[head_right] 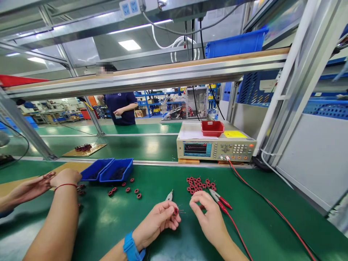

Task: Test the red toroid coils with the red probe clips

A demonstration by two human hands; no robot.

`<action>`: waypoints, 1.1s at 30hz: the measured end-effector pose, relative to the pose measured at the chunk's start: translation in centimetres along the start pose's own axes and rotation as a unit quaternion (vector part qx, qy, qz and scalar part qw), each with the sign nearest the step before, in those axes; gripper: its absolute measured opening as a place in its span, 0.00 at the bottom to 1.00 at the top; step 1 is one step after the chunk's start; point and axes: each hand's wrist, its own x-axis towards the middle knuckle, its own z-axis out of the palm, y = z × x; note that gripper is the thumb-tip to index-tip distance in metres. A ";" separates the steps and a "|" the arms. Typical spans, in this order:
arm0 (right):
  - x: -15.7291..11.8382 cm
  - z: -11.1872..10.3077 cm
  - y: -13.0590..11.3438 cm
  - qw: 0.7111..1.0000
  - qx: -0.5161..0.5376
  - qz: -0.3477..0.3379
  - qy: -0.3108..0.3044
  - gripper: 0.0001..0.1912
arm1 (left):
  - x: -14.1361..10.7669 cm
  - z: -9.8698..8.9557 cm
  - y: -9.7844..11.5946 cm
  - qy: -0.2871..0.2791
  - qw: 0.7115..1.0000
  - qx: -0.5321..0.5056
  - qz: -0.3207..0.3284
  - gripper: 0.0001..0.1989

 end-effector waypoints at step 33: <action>-0.4 2.0 3.3 0.983 0.086 0.048 -0.157 0.22 | 0.8 -0.4 -1.1 -0.032 0.995 -0.096 0.006 0.34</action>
